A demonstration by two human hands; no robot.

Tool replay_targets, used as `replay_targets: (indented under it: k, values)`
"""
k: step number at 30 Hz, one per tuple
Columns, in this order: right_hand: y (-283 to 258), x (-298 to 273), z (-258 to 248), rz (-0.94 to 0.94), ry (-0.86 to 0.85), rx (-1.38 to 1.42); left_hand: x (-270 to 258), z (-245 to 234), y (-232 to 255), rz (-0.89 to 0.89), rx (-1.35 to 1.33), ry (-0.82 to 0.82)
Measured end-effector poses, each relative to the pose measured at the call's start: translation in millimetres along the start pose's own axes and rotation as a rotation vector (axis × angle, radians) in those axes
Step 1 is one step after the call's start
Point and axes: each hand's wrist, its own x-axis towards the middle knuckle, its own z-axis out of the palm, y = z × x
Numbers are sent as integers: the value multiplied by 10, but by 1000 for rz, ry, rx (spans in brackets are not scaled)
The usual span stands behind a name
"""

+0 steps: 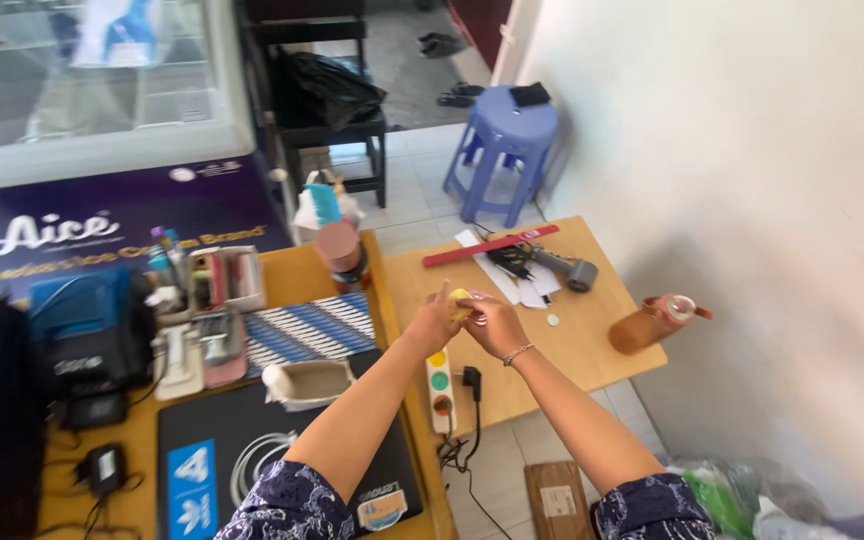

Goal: Organize and arrange various small business items and office supplies on a desk.

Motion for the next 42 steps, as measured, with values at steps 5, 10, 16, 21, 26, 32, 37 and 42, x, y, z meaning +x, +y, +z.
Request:
replay_targets:
  k: [5, 10, 16, 21, 26, 32, 37, 42]
  values:
    - [-585, 379, 80, 280, -266, 201, -326, -565, -122, -25, 135, 97]
    - [-1122, 756, 195, 381, -436, 353, -784, -1179, -177, -65, 140, 217]
    - [-1559, 1075, 386, 359, -540, 500, -1240, -1837, -149, -38, 162, 391]
    - [-1845, 1166, 573, 307, -697, 545, -1734, -2260, -90, -113, 147, 587]
    - [-2273, 1211, 578, 346, -957, 400, -2017, -2395, -298, -234, -100, 650]
    - [-2306, 1142, 1085, 340, -1013, 183, -2232, -2296, -401, -306, -343, 658]
    - [-2198, 1078, 1524, 324, -1075, 52, -2225, -2122, -590, -276, -350, 709]
    - [-1714, 946, 2203, 126, -1131, -89, -2265, -2131, -452, -360, -425, 640]
